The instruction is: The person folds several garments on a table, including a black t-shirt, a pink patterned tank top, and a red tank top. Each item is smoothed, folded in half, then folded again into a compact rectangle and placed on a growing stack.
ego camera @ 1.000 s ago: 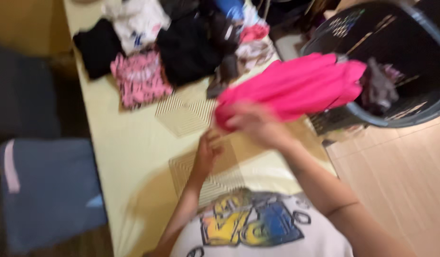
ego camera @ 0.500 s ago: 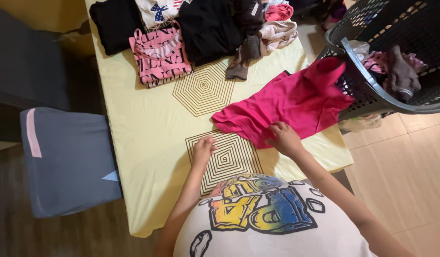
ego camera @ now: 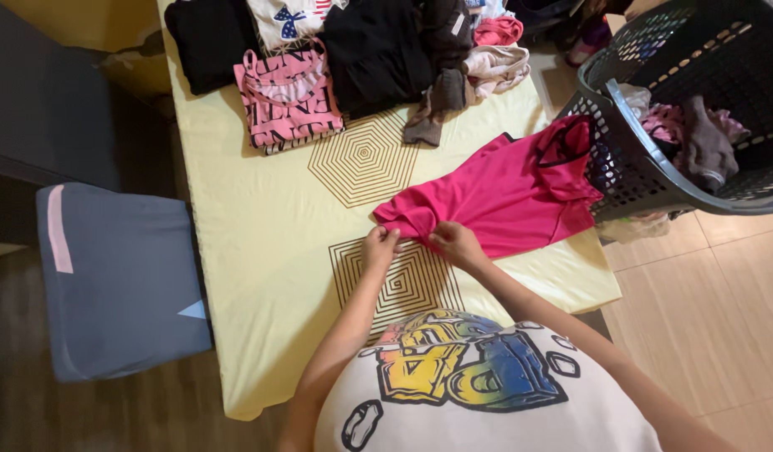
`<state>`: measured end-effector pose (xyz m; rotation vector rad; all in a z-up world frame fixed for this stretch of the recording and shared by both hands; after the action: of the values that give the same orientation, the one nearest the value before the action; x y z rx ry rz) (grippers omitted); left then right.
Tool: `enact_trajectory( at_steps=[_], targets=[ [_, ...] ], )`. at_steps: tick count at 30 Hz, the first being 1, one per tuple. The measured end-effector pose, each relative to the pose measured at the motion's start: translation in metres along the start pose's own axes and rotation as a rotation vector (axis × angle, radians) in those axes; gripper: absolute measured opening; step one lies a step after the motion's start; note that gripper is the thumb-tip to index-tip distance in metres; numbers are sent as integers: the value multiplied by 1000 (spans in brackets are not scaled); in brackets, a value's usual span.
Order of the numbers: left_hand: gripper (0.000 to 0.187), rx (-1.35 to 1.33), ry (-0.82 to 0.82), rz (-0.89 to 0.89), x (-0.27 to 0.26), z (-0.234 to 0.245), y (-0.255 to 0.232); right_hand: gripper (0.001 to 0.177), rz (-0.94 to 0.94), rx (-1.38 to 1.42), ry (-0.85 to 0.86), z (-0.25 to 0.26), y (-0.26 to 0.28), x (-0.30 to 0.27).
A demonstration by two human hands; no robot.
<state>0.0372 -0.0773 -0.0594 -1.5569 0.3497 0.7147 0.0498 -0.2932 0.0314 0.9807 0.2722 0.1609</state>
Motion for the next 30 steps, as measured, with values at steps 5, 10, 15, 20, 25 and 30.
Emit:
enact_trajectory(
  at_steps=[5,10,15,20,25,30],
  targets=[
    [11,84,23,-165,-38,-4,-38,38,4,-117,-113,4,17,0],
    [6,-185,343,-469,-99,-24,-92,40,50,-270,-153,18,18,12],
    [10,-415,54,-212,-113,30,-114,33,58,-289,-267,50,-18,18],
    [14,-736,-28,-499,-144,121,-178,24,32,-410,-408,111,-49,23],
    [16,-752,-75,-619,-162,174,-205,31,-321,781,-367,119,-75,36],
    [20,-418,-377,-482,-140,182,-193,38,-436,1327,-96,81,-25,26]
  ],
)
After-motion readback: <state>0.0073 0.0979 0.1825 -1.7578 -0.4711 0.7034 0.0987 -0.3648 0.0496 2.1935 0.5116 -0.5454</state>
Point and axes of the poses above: each hand's wrist, its own x-axis towards the middle knuckle, its own z-axis out of the back of the hand, y = z × x, the point moved 7 cm from there along x, towards the middle knuckle, and after that the axes turned 13 degrees about z, right-handed, at the moved point
